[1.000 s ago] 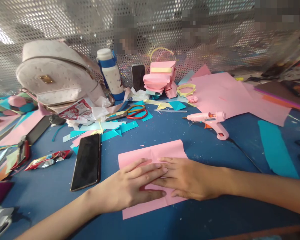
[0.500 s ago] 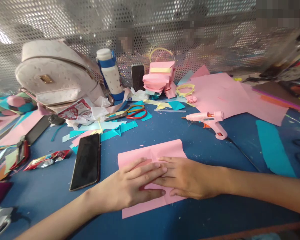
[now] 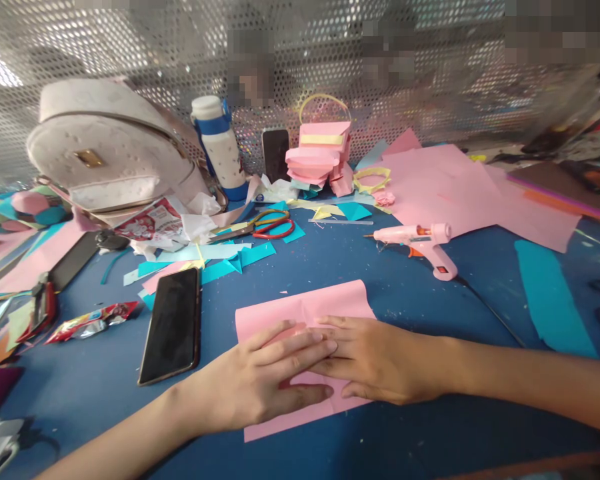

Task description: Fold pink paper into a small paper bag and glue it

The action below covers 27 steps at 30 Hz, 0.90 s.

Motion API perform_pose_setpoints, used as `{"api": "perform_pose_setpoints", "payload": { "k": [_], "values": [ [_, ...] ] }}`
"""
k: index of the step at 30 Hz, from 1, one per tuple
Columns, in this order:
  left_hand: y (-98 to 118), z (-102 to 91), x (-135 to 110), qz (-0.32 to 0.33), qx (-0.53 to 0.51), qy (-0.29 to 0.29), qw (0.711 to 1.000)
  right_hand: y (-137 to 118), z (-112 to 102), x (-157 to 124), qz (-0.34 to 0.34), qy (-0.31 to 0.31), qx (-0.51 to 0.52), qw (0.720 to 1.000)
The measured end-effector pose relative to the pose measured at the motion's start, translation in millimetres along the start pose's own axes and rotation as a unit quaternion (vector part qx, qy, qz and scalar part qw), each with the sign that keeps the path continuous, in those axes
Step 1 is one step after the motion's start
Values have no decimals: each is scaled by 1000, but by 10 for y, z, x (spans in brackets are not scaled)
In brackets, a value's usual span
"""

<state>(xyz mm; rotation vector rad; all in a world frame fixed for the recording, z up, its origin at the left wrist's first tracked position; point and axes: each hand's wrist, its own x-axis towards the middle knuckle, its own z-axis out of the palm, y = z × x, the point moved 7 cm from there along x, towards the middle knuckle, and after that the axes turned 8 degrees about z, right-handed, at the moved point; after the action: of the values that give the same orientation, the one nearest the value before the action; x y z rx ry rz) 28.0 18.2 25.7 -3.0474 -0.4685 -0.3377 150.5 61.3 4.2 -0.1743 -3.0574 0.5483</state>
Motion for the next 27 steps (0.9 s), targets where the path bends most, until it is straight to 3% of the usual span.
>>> {"api": "perform_pose_setpoints", "payload": {
  "k": [13, 22, 25, 27],
  "values": [
    [15, 2, -6, 6, 1, 4, 1000, -8, 19, -3, 6, -26, -3, 1000],
    [22, 28, -9, 4, -14, 8, 1000, 12, 6, -11, -2, 4, 18, 1000],
    [-97, -59, -71, -46, -54, 42, 997, 17, -152, -40, 0, 43, 25, 999],
    [-284, -168, -171, -130, -93, 94, 983, 2, -325, -65, 10, 75, 31, 997]
  ]
}}
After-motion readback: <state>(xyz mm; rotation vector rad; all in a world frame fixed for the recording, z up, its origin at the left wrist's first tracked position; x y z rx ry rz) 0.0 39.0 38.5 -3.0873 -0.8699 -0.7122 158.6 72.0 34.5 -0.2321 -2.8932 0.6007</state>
